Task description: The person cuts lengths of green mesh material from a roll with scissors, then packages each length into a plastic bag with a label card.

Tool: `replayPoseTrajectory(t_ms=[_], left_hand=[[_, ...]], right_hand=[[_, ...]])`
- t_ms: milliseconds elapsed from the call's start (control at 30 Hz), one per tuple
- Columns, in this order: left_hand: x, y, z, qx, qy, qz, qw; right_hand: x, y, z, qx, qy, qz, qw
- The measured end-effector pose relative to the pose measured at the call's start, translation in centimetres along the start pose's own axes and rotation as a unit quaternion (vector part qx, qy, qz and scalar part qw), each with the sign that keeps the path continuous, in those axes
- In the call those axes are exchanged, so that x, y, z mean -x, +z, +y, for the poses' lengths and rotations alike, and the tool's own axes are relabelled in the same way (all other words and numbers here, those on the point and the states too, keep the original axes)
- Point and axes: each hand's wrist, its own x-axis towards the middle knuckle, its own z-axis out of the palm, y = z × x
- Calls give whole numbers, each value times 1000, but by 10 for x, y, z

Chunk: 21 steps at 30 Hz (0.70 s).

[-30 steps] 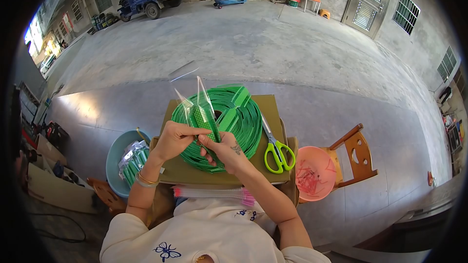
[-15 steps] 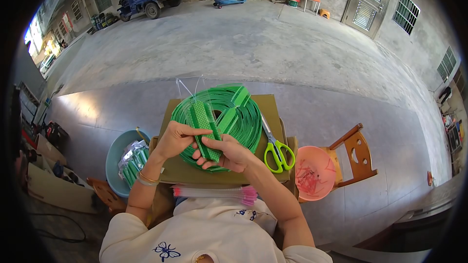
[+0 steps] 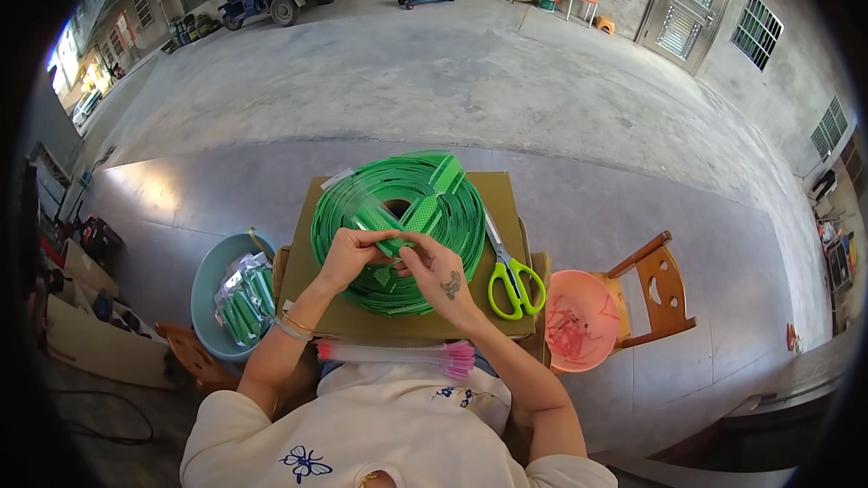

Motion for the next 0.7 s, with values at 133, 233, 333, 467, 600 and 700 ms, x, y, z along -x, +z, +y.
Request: replayPoseTrajectory(t_ms=[133, 233, 333, 467, 600, 700], left_hand=[[5, -2, -2, 43, -19, -20, 999], [8, 1, -1, 53, -21, -41, 998], [12, 10, 5, 82, -9, -43, 996], [17, 15, 8, 119, -22, -49, 991], [21, 21, 4, 108, -1, -50, 993], [20, 20, -8, 58, 18, -47, 997]], right_hand=[[7, 2, -10, 328, -92, -2, 940], [0, -1, 13, 401, -271, 0, 875], [-8, -3, 14, 425, -301, -20, 853], [-23, -7, 27, 433, -294, -77, 849], [-32, 0, 30, 441, -279, -113, 846], [-36, 3, 31, 484, -276, -138, 819]])
